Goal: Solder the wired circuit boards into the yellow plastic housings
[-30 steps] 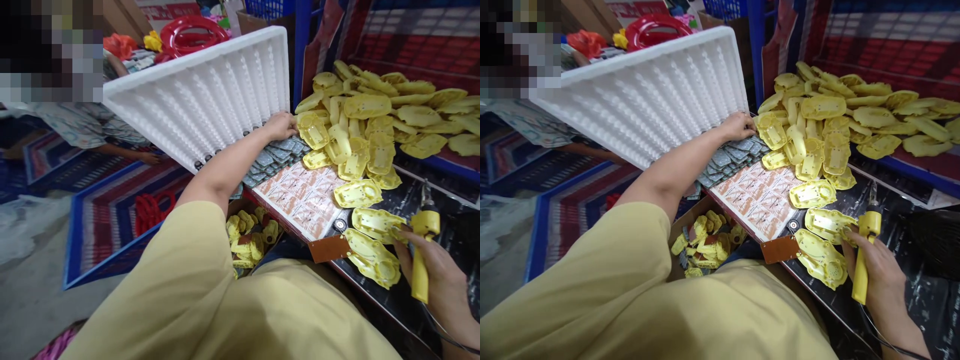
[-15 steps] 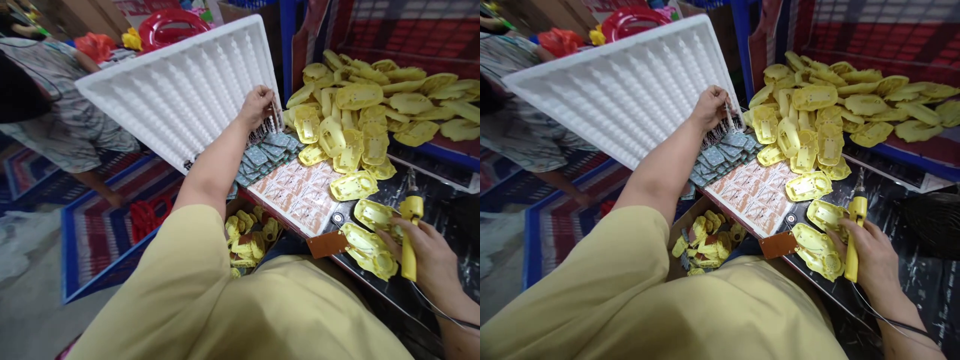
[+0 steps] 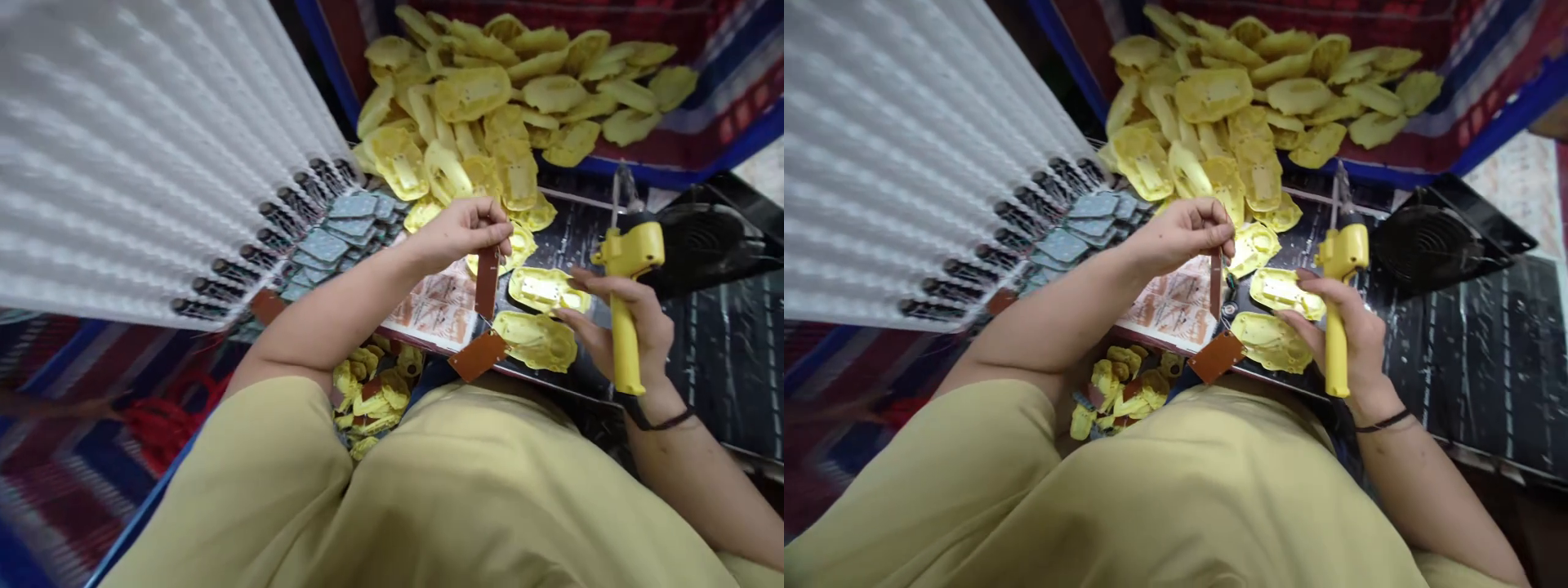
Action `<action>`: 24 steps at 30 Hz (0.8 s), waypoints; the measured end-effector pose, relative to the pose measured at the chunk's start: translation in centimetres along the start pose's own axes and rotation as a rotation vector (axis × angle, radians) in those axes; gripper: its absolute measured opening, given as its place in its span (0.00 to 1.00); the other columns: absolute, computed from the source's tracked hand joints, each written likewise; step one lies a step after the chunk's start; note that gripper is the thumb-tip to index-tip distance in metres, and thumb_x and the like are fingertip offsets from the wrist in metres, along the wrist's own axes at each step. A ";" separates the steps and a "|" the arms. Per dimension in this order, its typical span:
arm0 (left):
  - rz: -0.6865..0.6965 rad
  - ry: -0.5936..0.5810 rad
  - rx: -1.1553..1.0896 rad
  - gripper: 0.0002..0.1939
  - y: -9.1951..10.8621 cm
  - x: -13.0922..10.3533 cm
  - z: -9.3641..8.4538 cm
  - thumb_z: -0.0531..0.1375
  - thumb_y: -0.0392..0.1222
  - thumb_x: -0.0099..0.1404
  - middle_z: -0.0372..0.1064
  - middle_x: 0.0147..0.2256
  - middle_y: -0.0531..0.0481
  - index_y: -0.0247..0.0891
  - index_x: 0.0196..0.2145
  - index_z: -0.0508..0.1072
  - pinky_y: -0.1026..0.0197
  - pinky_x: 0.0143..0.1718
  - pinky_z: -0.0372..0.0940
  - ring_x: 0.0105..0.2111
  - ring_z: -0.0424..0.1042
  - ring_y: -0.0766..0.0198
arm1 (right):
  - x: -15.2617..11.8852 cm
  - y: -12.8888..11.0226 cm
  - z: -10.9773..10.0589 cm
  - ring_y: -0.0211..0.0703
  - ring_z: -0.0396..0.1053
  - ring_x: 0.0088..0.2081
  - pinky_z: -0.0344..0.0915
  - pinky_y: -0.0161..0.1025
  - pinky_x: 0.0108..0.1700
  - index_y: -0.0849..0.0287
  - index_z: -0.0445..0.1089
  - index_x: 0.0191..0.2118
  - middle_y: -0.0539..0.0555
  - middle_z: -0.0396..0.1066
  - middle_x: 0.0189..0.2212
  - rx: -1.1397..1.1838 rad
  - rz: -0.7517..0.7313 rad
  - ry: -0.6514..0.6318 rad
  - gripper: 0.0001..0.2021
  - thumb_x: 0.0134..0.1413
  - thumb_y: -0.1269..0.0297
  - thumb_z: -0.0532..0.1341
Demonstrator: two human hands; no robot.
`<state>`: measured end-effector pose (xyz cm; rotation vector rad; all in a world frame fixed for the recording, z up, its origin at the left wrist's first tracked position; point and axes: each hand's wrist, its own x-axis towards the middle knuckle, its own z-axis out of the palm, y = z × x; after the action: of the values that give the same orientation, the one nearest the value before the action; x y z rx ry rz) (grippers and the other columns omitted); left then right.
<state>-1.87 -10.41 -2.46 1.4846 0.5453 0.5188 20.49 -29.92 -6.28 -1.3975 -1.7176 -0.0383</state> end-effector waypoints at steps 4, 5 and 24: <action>-0.031 -0.111 -0.039 0.13 -0.4 0.4 3.7 0.69 0.43 0.73 0.82 0.34 0.49 0.38 0.35 0.70 0.60 0.45 0.77 0.35 0.82 0.67 | 0.8 -2.8 0.6 0.48 0.85 0.45 0.83 0.42 0.49 0.50 0.70 0.57 0.52 0.84 0.48 0.097 -0.105 0.060 0.22 0.62 0.66 0.75; -0.037 -0.133 -0.028 0.13 -0.4 0.6 4.2 0.69 0.44 0.73 0.82 0.34 0.49 0.38 0.35 0.71 0.59 0.45 0.77 0.36 0.83 0.66 | 0.9 -3.2 0.8 0.46 0.85 0.43 0.83 0.41 0.47 0.49 0.71 0.56 0.50 0.84 0.45 0.076 -0.120 0.096 0.21 0.63 0.68 0.75; 0.091 -0.234 0.580 0.04 3.2 1.3 5.2 0.68 0.38 0.65 0.79 0.30 0.51 0.39 0.31 0.82 0.57 0.47 0.75 0.38 0.81 0.60 | 1.6 1.1 -0.9 0.45 0.84 0.44 0.80 0.42 0.51 0.49 0.71 0.56 0.51 0.83 0.47 -0.038 0.058 0.061 0.13 0.71 0.57 0.68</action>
<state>2.40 -13.56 0.78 2.0986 0.4630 0.2554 22.02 -28.76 -5.23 -1.4589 -1.6329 -0.0813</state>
